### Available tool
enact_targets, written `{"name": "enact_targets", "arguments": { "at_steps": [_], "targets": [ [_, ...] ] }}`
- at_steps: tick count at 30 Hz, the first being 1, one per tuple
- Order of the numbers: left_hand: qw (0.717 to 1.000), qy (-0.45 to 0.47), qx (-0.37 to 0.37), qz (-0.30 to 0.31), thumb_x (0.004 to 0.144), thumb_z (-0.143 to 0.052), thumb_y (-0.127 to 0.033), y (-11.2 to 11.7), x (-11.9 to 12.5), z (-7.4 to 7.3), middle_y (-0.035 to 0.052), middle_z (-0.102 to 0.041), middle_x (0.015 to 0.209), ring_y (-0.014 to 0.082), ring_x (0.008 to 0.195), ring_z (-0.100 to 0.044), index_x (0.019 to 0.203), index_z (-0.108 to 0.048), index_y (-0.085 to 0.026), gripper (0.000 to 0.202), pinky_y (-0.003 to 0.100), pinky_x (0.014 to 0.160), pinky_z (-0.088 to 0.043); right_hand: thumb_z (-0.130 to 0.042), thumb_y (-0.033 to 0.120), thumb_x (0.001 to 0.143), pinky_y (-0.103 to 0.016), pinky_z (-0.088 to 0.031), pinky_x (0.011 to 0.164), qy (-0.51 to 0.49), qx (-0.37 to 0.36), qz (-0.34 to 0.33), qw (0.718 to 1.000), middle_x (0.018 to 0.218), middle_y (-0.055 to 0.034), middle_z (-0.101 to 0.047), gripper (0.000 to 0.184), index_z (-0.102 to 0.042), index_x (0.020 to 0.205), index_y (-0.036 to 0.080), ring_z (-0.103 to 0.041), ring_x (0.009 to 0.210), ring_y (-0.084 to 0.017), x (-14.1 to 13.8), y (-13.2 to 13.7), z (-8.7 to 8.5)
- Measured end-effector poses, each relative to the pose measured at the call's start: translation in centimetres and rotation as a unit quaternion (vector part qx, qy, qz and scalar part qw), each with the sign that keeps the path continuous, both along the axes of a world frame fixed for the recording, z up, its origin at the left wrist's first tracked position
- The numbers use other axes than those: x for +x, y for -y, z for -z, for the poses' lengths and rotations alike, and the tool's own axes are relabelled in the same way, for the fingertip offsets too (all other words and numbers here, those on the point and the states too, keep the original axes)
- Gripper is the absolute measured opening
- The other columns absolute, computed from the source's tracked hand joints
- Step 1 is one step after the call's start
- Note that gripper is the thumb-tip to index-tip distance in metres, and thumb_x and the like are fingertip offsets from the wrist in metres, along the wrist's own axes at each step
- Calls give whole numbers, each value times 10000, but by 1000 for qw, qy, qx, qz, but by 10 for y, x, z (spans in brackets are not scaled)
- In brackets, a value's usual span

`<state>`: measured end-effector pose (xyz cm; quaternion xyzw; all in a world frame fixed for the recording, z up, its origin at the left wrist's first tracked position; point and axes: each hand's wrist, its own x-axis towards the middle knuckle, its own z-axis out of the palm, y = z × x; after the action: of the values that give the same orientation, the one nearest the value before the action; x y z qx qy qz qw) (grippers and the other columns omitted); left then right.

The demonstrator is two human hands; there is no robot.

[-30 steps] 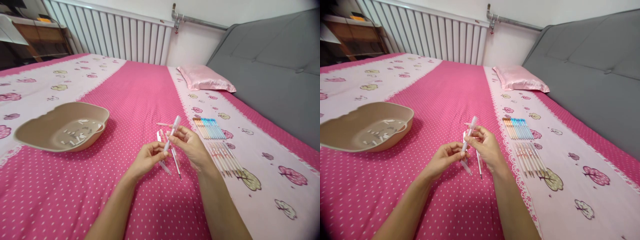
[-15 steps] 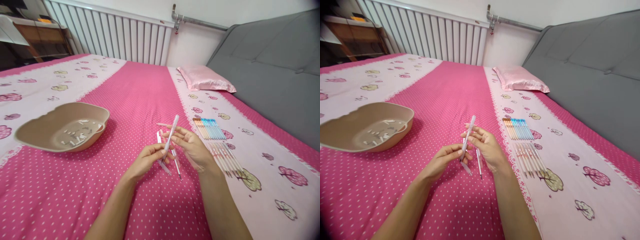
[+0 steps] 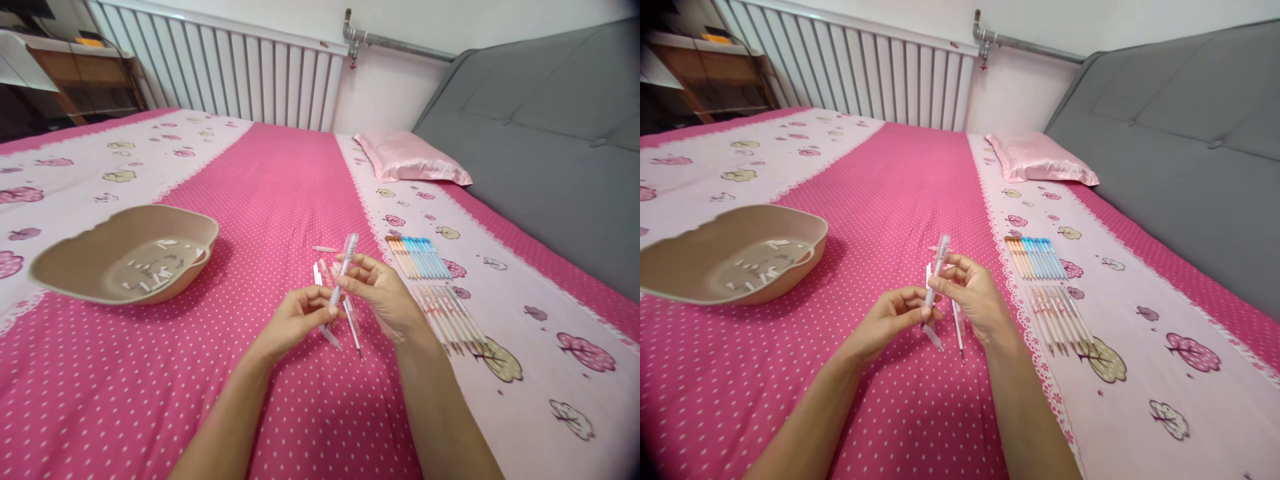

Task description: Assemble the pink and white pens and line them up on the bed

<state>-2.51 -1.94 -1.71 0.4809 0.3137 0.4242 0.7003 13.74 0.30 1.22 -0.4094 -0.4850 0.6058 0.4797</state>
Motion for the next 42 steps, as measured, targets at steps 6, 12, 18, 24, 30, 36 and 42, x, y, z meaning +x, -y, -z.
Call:
{"name": "enact_targets", "arguments": {
  "at_steps": [6, 12, 18, 24, 30, 36, 42],
  "targets": [
    [1000, -11, 5, -1, 734, -713, -253, -1, 0, 1, 73, -692, 810, 124, 680, -628, 908, -642, -114, 234, 258, 629, -523, -801, 304, 629, -323, -486, 767, 23, 8, 1, 1000, 808, 3, -604, 410, -648, 999, 221, -591, 776, -146, -1, 0, 2],
    [1000, -7, 6, -3, 758, -689, -254, -1, -1, 3, 76, -686, 815, 121, 682, -621, 910, -647, -116, 210, 252, 641, -509, -685, 355, 768, -375, -435, 936, 11, 23, -37, 999, 1069, -51, -658, 371, -613, 1118, 258, -574, 1039, -196, -2, 2, -5],
    [999, -32, 14, 10, 811, -626, -299, 1, -3, 2, 85, -678, 839, 132, 708, -605, 963, -671, -121, 238, 270, 663, -498, -626, 314, 812, -384, -458, 897, -19, 8, -69, 997, 1090, -46, -676, 376, -581, 1182, 267, -602, 1003, -202, 1, 2, -7],
    [999, -30, 17, 20, 826, -606, -327, 1, -3, 2, 93, -677, 871, 140, 729, -608, 991, -680, -131, 266, 288, 681, -509, -661, 283, 784, -359, -446, 900, -18, 0, -51, 999, 999, -39, -695, 347, -610, 1125, 244, -612, 969, -181, 1, 1, -7],
    [999, -31, 14, 18, 794, -653, -293, 0, -3, 2, 77, -682, 831, 114, 693, -598, 948, -661, -125, 228, 247, 658, -486, -770, 256, 672, -326, -480, 780, -32, -22, -22, 999, 858, -24, -676, 427, -626, 1072, 226, -609, 839, -167, 0, 0, -5],
    [999, -37, 16, 15, 760, -688, -303, 0, -2, 5, 87, -686, 850, 116, 687, -598, 939, -642, -110, 268, 257, 650, -499, -822, 219, 599, -261, -455, 718, -41, -27, -4, 999, 728, 35, -605, 457, -642, 1018, 218, -568, 696, -103, -1, -1, -2],
    [999, -41, 18, 13, 733, -708, -326, 0, -1, 4, 82, -680, 831, 119, 659, -590, 910, -641, -107, 290, 276, 634, -506, -833, 234, 580, -272, -459, 710, -26, -33, 12, 999, 758, 40, -564, 474, -632, 1009, 214, -559, 720, -110, -2, -1, 1]
  ]
}}
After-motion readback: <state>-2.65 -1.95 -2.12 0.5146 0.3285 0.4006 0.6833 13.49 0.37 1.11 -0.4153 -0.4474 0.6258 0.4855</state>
